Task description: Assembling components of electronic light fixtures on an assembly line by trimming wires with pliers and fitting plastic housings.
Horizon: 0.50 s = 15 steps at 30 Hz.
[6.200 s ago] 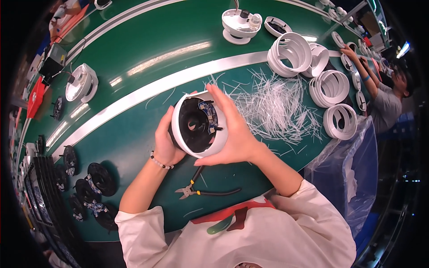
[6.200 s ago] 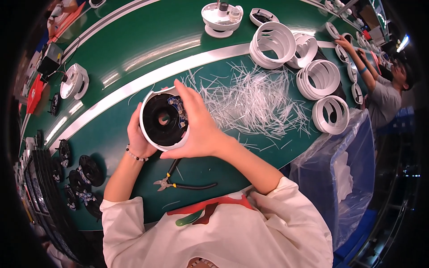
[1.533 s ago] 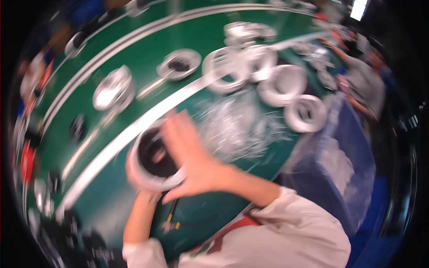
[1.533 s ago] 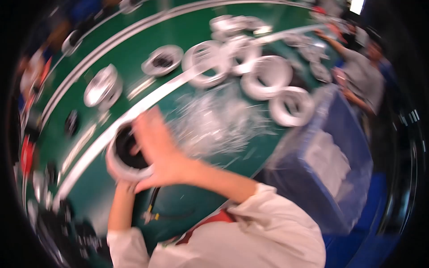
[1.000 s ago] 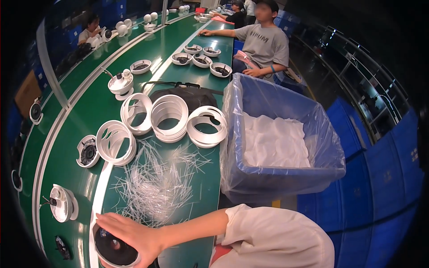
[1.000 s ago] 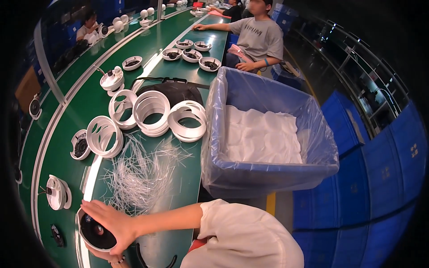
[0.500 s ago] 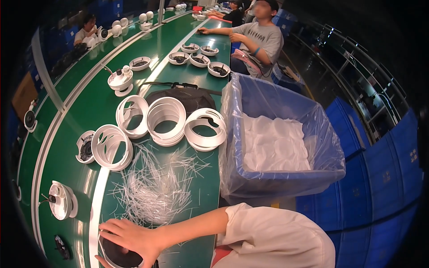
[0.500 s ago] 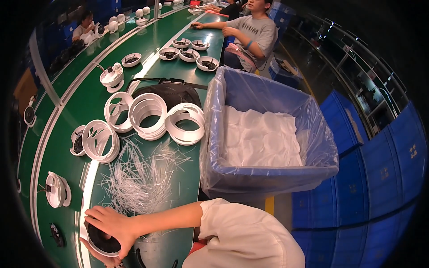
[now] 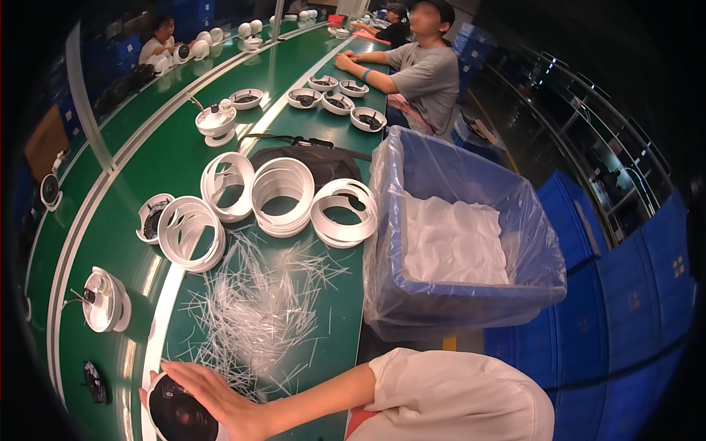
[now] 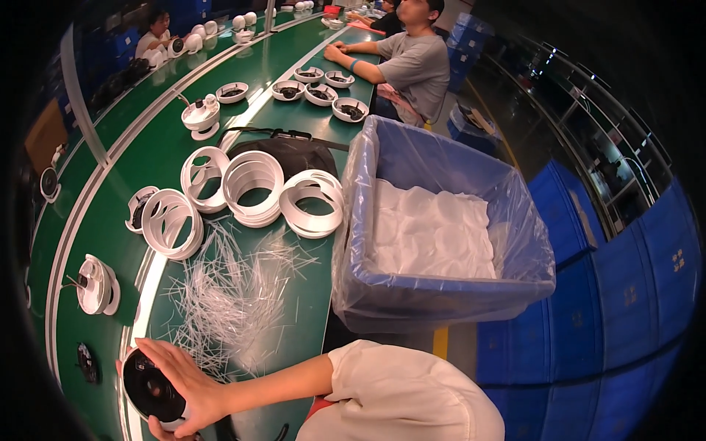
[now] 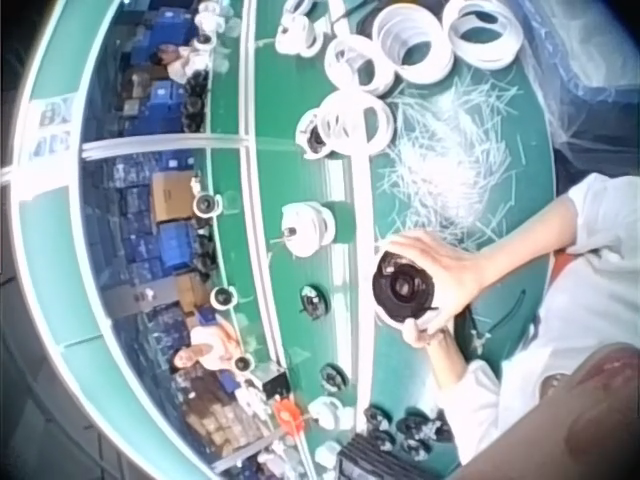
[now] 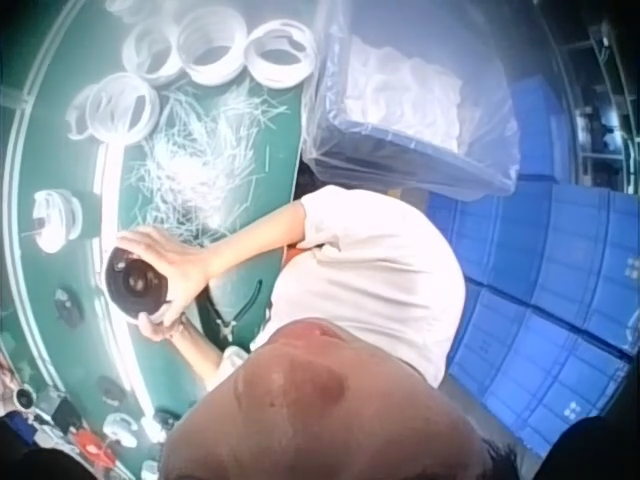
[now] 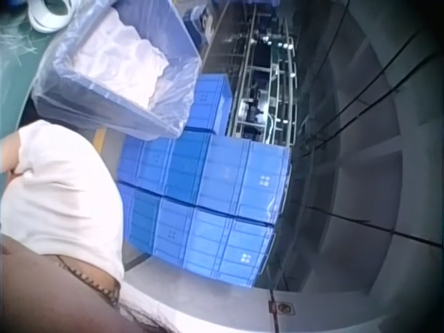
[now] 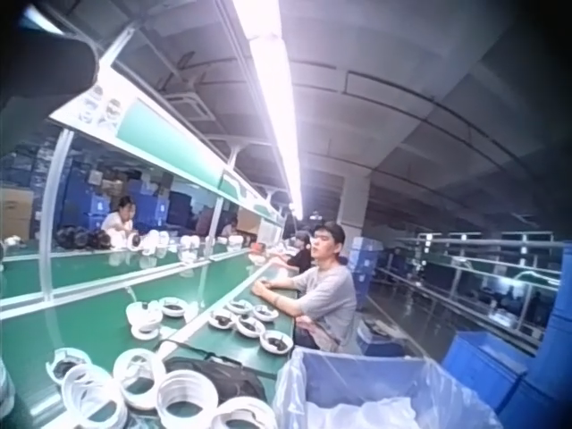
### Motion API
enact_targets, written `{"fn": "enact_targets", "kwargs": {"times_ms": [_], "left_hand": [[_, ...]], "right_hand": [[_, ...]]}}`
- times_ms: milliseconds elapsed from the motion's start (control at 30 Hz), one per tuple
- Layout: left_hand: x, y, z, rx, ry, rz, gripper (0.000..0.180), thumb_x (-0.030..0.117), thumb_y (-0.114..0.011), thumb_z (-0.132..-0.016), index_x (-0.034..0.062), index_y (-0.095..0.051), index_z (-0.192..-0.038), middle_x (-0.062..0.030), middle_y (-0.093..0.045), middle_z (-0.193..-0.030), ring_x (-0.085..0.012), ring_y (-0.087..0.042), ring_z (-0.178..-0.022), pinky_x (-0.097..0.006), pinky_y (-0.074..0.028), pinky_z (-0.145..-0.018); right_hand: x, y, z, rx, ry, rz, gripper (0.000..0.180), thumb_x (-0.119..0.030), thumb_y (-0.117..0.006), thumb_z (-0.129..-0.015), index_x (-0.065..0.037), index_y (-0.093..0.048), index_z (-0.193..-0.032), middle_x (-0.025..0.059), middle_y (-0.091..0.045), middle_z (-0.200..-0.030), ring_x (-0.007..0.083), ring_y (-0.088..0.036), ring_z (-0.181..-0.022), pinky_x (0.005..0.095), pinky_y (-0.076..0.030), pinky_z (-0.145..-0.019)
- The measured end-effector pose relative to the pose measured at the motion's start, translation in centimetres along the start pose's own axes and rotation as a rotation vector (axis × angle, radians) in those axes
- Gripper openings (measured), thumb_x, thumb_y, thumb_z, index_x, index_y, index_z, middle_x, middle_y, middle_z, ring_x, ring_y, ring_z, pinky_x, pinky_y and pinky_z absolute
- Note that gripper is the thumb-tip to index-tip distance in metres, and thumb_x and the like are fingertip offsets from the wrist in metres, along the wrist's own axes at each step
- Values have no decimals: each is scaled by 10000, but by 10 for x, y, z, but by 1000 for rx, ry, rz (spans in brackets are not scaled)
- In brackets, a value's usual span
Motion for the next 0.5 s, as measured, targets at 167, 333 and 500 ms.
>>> {"fn": "enact_targets", "kwargs": {"times_ms": [167, 333, 500], "left_hand": [[27, 6, 13, 217, -167, -252, 613, 427, -345, -820, -53, -358, -1201, -190, -381, -1240, -314, -395, -1124, -421, -333, -957], [60, 42, 1, 465, -139, -344, 444, 274, -414, -807, -25, -454, -1133, -148, -509, -1108, -262, -492, -1022, -380, -397, -883], [151, 110, -13, 397, -405, -318, 422, 274, -457, -793, -18, -472, -1097, -149, -518, -1094, -282, -472, -1040, -413, -336, -938]], "right_hand": [[27, -53, 9, -299, 105, -130, 1252, -464, -718, -426, -15, 18, -1334, 231, -39, -1370, 419, 6, -1260, 509, -62, -997], [25, -60, 22, -522, 351, -268, 1249, -620, -666, -436, 42, -81, -1318, 251, -31, -1372, 438, 9, -1258, 541, -8, -992], [13, -82, 131, -1329, 332, 106, 1160, -621, -675, -413, 73, -273, -1252, 276, -154, -1338, 444, -107, -1244, 590, -66, -975]]}}
Point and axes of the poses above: each hand's wrist, its own z-axis away from the middle knuckle, its own y-axis out of the back of the hand, x = y × z, the point moved 10 cm from there along -z, towards the middle knuckle
